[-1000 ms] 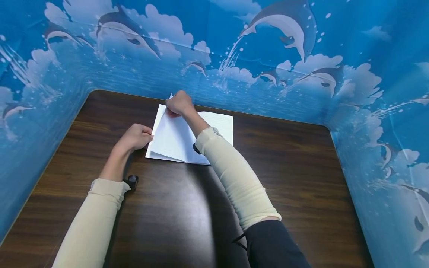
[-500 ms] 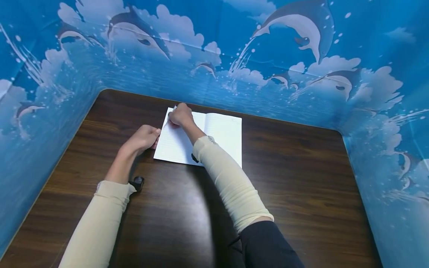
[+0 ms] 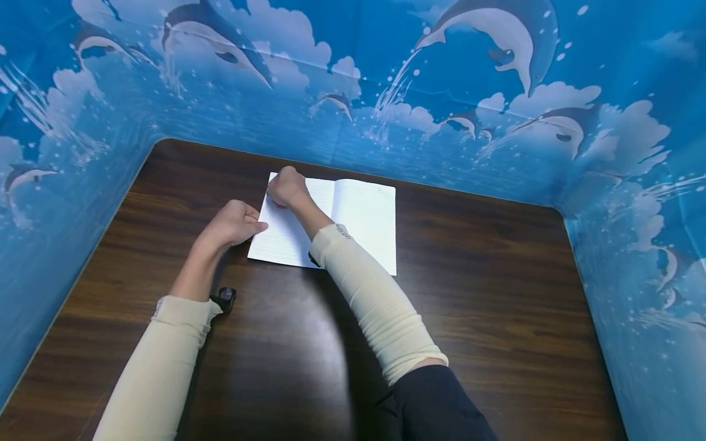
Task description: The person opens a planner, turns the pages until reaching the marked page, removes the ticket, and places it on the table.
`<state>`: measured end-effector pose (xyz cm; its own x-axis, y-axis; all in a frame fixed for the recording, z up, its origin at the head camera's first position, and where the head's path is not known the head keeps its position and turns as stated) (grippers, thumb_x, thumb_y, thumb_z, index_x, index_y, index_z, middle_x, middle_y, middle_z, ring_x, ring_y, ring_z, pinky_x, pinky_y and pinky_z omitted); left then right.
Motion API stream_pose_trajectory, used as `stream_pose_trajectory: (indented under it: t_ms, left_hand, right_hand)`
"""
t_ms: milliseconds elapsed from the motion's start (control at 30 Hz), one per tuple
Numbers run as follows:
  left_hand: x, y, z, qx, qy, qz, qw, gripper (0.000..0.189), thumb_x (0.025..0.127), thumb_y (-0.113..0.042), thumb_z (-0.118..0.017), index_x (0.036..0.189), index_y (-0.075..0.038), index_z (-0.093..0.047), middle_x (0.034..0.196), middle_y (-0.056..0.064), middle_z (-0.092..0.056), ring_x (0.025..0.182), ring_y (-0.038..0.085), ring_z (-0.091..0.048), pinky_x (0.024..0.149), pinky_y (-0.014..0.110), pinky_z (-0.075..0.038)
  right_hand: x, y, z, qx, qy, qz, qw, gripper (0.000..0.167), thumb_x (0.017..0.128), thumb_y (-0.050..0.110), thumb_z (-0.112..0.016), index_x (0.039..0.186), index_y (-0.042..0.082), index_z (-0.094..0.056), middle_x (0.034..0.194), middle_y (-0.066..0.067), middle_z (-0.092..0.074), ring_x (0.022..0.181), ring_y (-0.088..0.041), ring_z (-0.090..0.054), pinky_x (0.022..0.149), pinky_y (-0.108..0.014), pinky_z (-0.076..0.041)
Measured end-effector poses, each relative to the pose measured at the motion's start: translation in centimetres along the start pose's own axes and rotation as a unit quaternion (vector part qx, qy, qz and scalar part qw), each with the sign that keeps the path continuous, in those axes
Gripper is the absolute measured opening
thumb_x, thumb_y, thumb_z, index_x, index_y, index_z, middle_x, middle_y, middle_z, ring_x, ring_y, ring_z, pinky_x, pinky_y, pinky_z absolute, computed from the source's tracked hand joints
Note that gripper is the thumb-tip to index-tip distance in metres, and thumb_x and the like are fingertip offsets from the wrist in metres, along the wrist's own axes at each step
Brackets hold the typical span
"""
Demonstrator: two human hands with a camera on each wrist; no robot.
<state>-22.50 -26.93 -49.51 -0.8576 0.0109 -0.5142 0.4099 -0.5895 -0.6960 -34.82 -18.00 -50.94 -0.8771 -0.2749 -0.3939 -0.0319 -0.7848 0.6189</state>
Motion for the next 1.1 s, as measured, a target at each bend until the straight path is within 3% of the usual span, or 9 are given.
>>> stream_pose_trajectory:
  t_ms: [100,267,467,567,633,733,867,967,1100]
  left_hand:
    - [0.0,-0.4,0.1,0.012,-0.004,0.0,0.9999,0.058,0.11,-0.015,-0.057,0.15,0.023,-0.041,0.156,0.04,-0.047,0.148,0.049,-0.046,0.119,0.062,-0.042]
    - [0.1,-0.8,0.3,0.027,-0.014,0.002,0.9995,0.057,0.109,-0.016,-0.058,0.149,0.022,-0.045,0.154,0.038,-0.05,0.141,0.044,-0.05,0.117,0.062,-0.043]
    - [0.3,-0.9,0.2,0.025,-0.025,0.004,0.9994,0.055,0.108,-0.015,-0.06,0.146,0.023,-0.047,0.149,0.039,-0.054,0.134,0.041,-0.052,0.114,0.061,-0.046]
    - [0.2,-0.9,0.3,0.024,-0.03,0.013,0.9992,0.054,0.108,-0.016,-0.06,0.145,0.021,-0.049,0.145,0.039,-0.057,0.13,0.04,-0.054,0.112,0.06,-0.047]
    - [0.1,-0.9,0.3,0.022,-0.035,0.012,0.9991,0.053,0.108,-0.017,-0.061,0.143,0.021,-0.051,0.138,0.036,-0.062,0.123,0.037,-0.056,0.107,0.058,-0.05]
    - [0.1,-1.0,0.4,0.022,-0.043,0.012,0.9988,0.051,0.107,-0.018,-0.063,0.14,0.02,-0.055,0.107,0.023,-0.071,0.104,0.03,-0.057,0.094,0.05,-0.052]
    - [0.3,-0.6,0.5,0.023,-0.044,0.017,0.9986,0.046,0.106,-0.017,-0.065,0.136,0.019,-0.057,0.065,0.001,-0.053,0.076,0.02,-0.05,0.08,0.04,-0.046]
    - [0.3,-0.3,0.3,0.025,-0.045,0.021,0.9985,0.046,0.107,-0.016,-0.064,0.135,0.019,-0.057,0.061,-0.001,-0.049,0.073,0.02,-0.05,0.079,0.04,-0.046]
    - [0.5,-0.3,0.1,0.031,-0.053,0.016,0.998,0.045,0.106,-0.015,-0.065,0.134,0.02,-0.058,0.073,0.006,-0.058,0.087,0.027,-0.055,0.083,0.043,-0.048]
  right_hand:
    - [-2.6,0.7,1.7,-0.002,-0.014,0.021,0.9997,0.033,0.103,0.016,-0.066,0.071,0.014,-0.071,0.072,0.002,-0.07,0.069,-0.012,-0.063,0.06,-0.021,-0.049]
    - [-4.1,1.0,2.8,0.003,-0.007,0.035,0.9994,0.007,0.099,0.013,-0.074,0.094,0.012,-0.079,0.098,0.001,-0.075,0.081,-0.011,-0.061,0.064,-0.018,-0.047]
    - [-4.4,0.2,3.6,0.0,0.042,0.021,0.9989,0.01,0.101,0.018,-0.076,0.105,0.011,-0.08,0.083,0.001,-0.072,0.072,-0.008,-0.059,0.064,-0.018,-0.045]
    - [-4.6,-0.3,4.7,0.002,0.056,0.009,0.9984,0.013,0.102,0.022,-0.075,0.109,0.012,-0.08,0.088,0.0,-0.077,0.074,-0.007,-0.06,0.068,-0.018,-0.047]
    - [-4.6,-0.6,5.7,0.004,0.056,0.001,0.9984,0.016,0.102,0.024,-0.075,0.112,0.012,-0.08,0.096,-0.003,-0.081,0.078,-0.008,-0.063,0.071,-0.02,-0.049]
    - [-4.5,-1.1,7.4,0.01,0.054,-0.015,0.9984,0.019,0.104,0.025,-0.074,0.115,0.012,-0.08,0.109,-0.006,-0.082,0.087,-0.01,-0.069,0.079,-0.022,-0.052]
    - [-4.5,-1.9,9.6,0.027,0.052,-0.041,0.9975,0.02,0.104,0.025,-0.073,0.115,0.01,-0.08,0.117,-0.008,-0.081,0.098,-0.015,-0.074,0.085,-0.023,-0.055]
    - [-4.6,-3.0,11.2,0.054,0.041,-0.06,0.9959,0.02,0.103,0.023,-0.074,0.115,0.007,-0.08,0.118,-0.006,-0.08,0.096,-0.015,-0.074,0.09,-0.025,-0.059]
    - [-4.9,-4.6,13.6,0.088,0.02,-0.077,0.993,0.021,0.102,0.02,-0.075,0.116,0.003,-0.079,0.116,-0.006,-0.078,0.084,-0.015,-0.069,0.097,-0.029,-0.06]
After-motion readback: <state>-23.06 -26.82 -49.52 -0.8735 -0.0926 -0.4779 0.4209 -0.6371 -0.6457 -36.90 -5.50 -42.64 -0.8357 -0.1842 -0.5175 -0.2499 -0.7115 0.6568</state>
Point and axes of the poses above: each hand's wrist, its own x-axis towards the middle knuckle, its own z-axis out of the back of the hand, y = z × x, the point moved 7 cm from there along x, towards the middle knuckle
